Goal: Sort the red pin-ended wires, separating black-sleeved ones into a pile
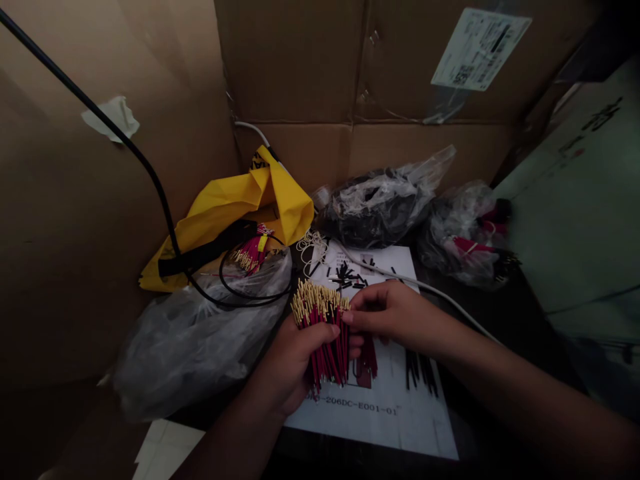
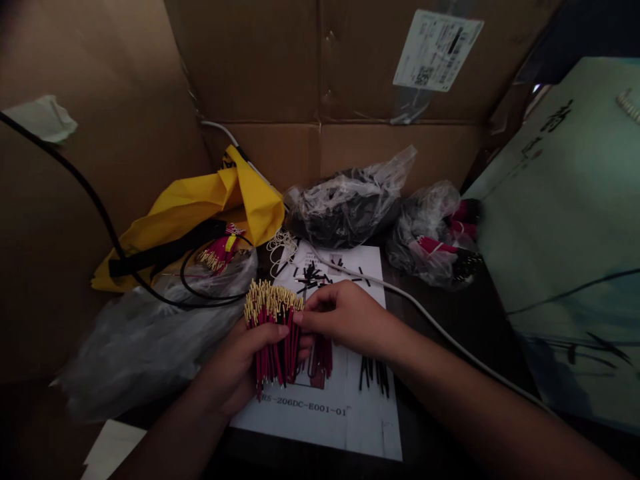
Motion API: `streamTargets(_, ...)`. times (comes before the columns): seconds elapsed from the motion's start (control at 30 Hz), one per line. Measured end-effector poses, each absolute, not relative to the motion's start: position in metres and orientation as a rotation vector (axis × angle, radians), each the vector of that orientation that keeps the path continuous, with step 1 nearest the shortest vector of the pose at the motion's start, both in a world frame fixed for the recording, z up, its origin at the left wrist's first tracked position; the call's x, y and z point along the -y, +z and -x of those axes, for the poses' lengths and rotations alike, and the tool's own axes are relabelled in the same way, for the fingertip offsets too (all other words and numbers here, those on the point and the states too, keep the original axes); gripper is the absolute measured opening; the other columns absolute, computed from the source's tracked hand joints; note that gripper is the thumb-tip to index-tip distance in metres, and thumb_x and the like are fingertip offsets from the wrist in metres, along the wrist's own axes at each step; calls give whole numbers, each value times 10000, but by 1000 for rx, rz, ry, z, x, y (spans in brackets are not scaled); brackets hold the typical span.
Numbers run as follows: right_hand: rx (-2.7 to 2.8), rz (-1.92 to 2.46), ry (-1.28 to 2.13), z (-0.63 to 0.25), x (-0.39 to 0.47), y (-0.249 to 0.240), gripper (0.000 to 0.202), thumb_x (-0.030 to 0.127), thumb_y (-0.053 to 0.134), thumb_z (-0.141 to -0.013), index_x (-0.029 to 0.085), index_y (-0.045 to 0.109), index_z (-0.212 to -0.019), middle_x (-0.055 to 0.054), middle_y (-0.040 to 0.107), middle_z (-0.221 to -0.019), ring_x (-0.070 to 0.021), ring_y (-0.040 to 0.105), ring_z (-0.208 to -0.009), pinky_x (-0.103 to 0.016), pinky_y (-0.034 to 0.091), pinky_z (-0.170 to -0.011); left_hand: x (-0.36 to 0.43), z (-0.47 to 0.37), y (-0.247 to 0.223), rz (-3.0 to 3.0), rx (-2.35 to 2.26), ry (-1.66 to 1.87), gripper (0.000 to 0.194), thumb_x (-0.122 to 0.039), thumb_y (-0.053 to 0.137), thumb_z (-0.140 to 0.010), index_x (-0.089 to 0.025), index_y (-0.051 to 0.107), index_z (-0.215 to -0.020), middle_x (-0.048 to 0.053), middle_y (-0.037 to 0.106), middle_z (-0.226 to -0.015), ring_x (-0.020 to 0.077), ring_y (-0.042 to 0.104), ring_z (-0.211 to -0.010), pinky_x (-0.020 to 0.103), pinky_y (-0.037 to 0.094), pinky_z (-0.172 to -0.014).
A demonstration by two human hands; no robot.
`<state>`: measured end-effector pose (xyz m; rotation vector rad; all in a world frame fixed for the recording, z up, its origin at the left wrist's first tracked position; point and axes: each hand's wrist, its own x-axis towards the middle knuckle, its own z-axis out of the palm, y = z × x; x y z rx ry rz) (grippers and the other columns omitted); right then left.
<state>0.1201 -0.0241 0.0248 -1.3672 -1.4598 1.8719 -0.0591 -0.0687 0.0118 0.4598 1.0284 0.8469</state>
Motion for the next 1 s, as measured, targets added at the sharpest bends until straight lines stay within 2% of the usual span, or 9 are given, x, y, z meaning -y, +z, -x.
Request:
streamTargets(0.27,1409,1318,1924,-120,24,27,246,380,751,-755,185,611,-705,5,680,-640,-126,653,-584,-219,376,-473,68,59,11,-447,-1034,836,392,-157,683,-734,-66,650,-1114,170,747,-822,267,732,-723,335,592,-628)
streamTargets(0.4,1413,1308,1905,-122,24,27,240,384,733,-773,189,602,-725,10,682,-641,-124,641,-575,-219,384,-483,69,58,12,-455,-1036,866,372,-155,691,-726,-68,661,-1086,166,750,-836,259,728,-714,336,591,-640)
streamTargets(0.63,1446,1298,1906,-123,25,27,256,420,694,-806,188,597,-758,8,662,-633,-120,599,-555,-236,438,-520,69,58,14,-494,-994,875,337,-179,677,-728,-81,680,-1050,160,745,-828,273,716,-695,323,564,-550)
streamTargets(0.77,1513,1311,1860,-124,24,28,251,419,639,-857,187,607,-768,-5,661,-660,-117,589,-571,-230,433,-505,71,59,13,-505,-989,888,326,-170,662,-741,-88,672,-1056,157,746,-873,254,712,-704,325,567,-586)
streamTargets(1.0,1414,1319,1934,-121,28,22,236,394,711,-795,194,596,-744,27,627,-584,-111,584,-507,-252,496,-539,71,58,14,-551,-962,861,284,-169,647,-741,-99,683,-1014,144,741,-841,266,712,-723,332,569,-584)
